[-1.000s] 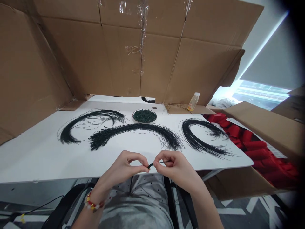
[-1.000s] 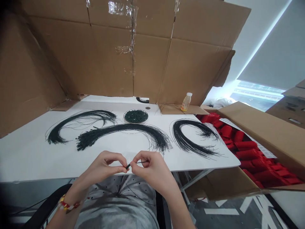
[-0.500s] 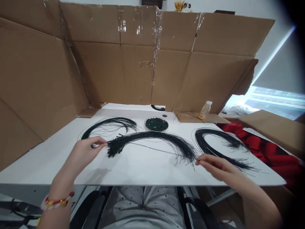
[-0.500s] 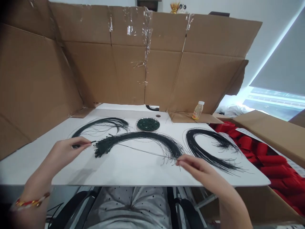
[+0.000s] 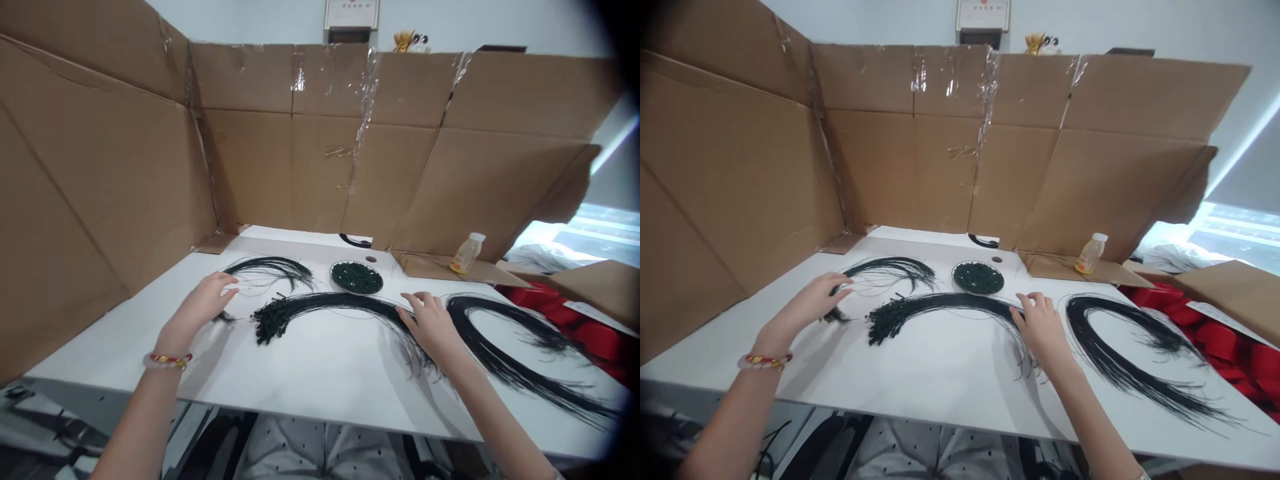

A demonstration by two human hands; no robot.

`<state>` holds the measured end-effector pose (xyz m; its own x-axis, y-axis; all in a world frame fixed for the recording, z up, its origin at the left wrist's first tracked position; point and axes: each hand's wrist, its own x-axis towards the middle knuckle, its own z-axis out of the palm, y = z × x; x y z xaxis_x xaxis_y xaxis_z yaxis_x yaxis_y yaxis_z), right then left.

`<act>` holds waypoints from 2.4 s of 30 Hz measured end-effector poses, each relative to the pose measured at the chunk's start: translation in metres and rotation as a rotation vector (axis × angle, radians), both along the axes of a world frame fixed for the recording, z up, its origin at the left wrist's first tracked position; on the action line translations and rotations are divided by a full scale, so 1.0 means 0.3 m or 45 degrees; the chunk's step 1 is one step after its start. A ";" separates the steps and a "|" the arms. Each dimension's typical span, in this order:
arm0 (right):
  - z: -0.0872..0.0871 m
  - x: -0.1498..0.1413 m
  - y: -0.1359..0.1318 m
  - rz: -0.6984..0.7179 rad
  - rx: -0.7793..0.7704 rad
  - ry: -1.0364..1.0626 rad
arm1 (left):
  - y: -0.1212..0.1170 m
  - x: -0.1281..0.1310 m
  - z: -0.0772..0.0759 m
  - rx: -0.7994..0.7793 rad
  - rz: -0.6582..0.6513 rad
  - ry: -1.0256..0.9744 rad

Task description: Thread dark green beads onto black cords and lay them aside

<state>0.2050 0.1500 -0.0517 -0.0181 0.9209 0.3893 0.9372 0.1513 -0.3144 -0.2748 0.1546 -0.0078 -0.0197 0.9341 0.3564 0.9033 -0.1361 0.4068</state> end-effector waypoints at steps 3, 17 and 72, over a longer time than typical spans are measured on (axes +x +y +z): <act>0.029 -0.201 -0.038 0.357 0.000 -0.023 | -0.081 -0.122 -0.029 -0.009 0.165 -0.016; -0.010 -1.105 0.093 0.951 -0.183 -0.295 | -0.126 -0.125 -0.194 0.020 -0.036 -0.270; 0.088 -0.094 -0.562 0.302 -0.142 0.636 | -0.280 0.684 -0.119 0.282 -1.148 0.186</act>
